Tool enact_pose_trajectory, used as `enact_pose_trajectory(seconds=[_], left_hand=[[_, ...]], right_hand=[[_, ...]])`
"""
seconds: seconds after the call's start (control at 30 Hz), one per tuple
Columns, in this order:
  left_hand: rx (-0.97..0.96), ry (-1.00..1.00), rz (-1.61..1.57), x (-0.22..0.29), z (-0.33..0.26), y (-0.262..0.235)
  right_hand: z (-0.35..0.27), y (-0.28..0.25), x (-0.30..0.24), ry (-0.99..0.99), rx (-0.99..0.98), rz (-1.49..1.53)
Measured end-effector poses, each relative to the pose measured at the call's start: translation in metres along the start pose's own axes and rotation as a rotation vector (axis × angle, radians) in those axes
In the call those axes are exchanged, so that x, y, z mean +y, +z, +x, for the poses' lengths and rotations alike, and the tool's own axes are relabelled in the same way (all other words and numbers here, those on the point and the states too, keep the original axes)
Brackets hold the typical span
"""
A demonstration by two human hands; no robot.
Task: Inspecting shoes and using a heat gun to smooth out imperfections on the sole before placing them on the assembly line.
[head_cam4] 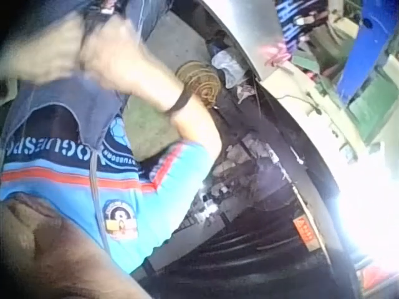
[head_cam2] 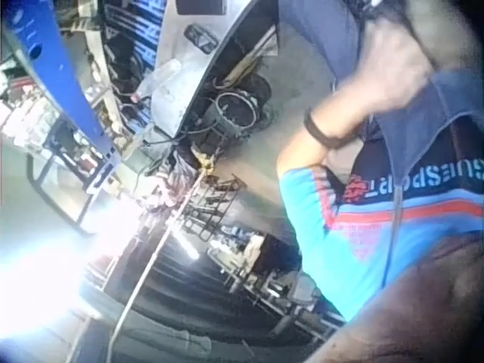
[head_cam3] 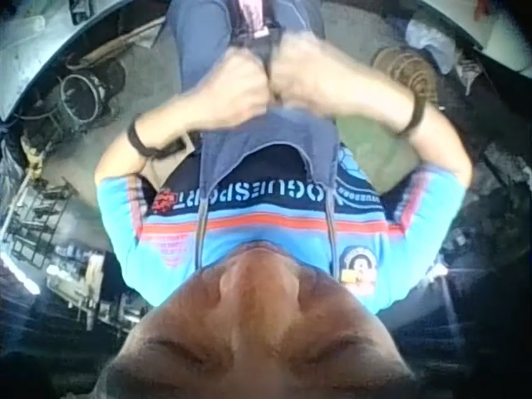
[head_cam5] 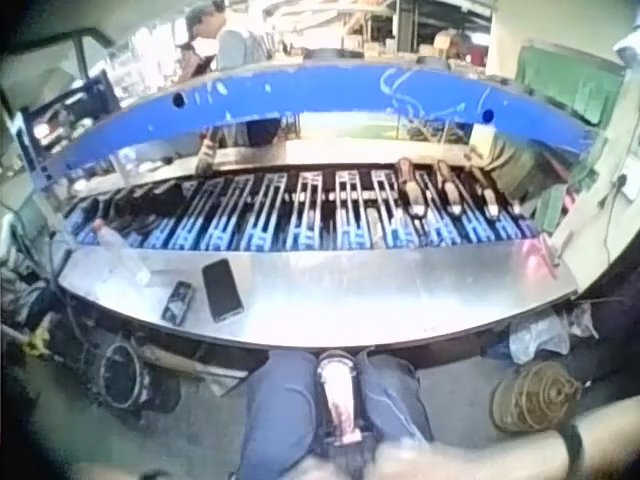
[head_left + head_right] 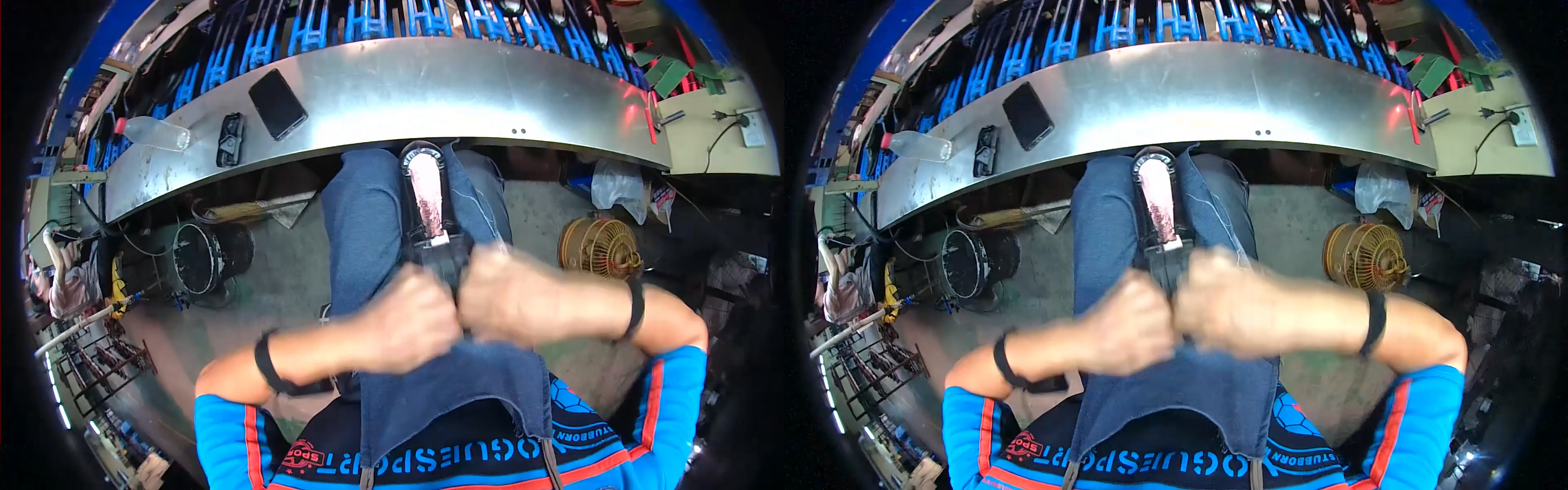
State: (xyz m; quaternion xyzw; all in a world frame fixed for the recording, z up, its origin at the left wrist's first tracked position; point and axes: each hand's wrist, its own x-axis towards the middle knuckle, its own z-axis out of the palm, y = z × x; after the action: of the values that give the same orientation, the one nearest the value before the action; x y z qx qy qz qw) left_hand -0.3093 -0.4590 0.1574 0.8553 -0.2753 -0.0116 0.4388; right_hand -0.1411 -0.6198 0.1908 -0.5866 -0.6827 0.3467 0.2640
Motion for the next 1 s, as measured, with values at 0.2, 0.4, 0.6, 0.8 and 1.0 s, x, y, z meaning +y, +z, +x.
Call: enact_pose_trajectory(seconds=[0.2,0.4,0.6,0.8,1.0], left_hand=[[0.181,0.013,0.086,-0.051,-0.017,0.017],[0.407,-0.160,-0.321,-0.079,-0.007,-0.017],[0.622,-0.519,-0.657,-0.115,0.014,-0.039],[0.573,-0.620,-0.666,-0.128,0.020,-0.043],[0.431,-0.506,-0.045,-0.142,0.033,-0.064]], right_hand=[[-0.010,0.039,0.056,-0.219,0.182,-0.137],[0.016,-0.002,0.080,-0.115,0.341,0.198],[0.048,-0.018,0.104,0.263,0.437,0.289],[0.052,-0.011,0.115,0.372,0.458,0.255],[0.059,-0.005,0.119,0.434,0.545,0.173]])
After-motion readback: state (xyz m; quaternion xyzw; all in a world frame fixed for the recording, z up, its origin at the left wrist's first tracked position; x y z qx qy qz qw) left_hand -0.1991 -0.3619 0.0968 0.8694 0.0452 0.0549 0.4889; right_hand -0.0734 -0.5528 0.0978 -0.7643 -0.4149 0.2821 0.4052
